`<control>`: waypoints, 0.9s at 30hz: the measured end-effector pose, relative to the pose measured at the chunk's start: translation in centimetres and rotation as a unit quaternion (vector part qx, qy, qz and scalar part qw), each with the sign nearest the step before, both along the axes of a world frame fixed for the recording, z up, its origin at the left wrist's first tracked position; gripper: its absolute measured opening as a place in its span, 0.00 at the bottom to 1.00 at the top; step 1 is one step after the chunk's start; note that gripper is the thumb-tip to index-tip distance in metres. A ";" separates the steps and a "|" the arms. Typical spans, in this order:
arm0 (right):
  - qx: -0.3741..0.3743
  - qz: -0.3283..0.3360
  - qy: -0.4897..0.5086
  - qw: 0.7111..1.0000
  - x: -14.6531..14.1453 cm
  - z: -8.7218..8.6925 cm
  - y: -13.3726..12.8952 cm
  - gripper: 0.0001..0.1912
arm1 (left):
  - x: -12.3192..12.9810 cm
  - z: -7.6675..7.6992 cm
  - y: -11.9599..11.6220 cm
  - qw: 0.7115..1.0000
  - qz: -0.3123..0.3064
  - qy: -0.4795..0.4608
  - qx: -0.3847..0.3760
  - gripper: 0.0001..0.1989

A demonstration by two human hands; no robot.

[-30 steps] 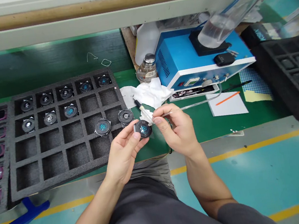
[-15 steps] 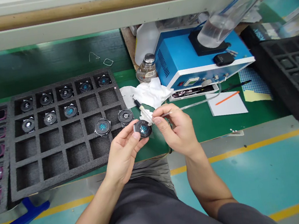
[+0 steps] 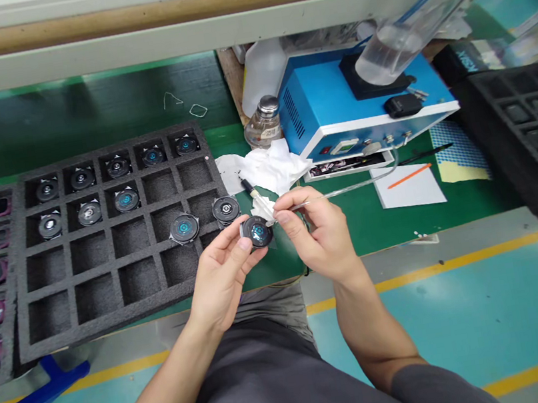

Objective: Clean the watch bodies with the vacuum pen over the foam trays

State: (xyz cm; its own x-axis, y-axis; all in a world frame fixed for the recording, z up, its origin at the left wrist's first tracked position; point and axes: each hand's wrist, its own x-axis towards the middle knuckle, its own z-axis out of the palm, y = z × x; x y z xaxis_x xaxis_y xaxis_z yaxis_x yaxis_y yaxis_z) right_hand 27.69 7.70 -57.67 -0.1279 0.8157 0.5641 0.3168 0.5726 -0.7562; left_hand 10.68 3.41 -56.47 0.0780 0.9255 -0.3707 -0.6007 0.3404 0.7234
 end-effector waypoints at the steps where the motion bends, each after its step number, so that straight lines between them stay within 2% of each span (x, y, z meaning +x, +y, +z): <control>1: 0.000 0.001 0.002 1.000 0.0 0.0 0.0 0.04 | 0.0 0.0 0.0 1.000 0.000 0.001 0.000 0.17; 27: -0.007 -0.001 -0.001 1.000 0.0 0.0 0.0 0.05 | 0.0 0.0 -0.1 1.000 -0.002 0.005 -0.001 0.18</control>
State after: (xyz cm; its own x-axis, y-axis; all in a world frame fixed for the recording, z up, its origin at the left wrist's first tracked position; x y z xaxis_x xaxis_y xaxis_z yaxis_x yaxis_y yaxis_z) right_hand 27.65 7.66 -57.66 -0.1274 0.8234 0.5530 0.3184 0.5619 -0.7635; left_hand 10.67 3.35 -56.50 0.0773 0.9242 -0.3741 -0.5923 0.3444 0.7284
